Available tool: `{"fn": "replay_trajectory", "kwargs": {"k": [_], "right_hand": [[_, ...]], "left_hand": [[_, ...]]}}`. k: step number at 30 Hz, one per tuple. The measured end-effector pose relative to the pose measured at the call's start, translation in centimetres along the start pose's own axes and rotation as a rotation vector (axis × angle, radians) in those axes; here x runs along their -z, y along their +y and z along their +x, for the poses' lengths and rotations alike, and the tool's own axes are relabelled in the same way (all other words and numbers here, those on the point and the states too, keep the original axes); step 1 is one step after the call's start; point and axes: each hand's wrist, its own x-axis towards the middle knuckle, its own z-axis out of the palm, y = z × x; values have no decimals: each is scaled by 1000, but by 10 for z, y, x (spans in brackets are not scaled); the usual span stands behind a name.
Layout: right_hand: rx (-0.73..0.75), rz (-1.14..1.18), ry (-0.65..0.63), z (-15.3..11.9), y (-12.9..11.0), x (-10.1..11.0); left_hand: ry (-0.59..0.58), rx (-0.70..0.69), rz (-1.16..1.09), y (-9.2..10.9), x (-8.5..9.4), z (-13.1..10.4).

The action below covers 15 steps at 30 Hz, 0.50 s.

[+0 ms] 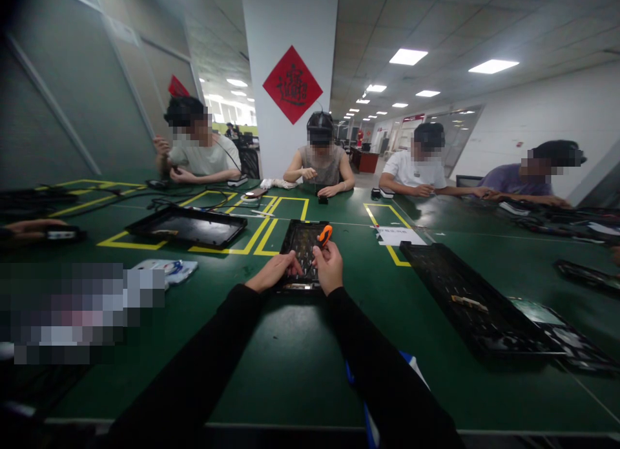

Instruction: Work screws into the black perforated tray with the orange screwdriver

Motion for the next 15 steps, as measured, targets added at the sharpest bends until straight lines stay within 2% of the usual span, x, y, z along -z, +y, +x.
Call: {"fn": "replay_trajectory", "kwargs": {"k": [15], "right_hand": [[-1,13,-35,-1,0,-1]], "left_hand": [[5,19,-11,3,0,-1]]}}
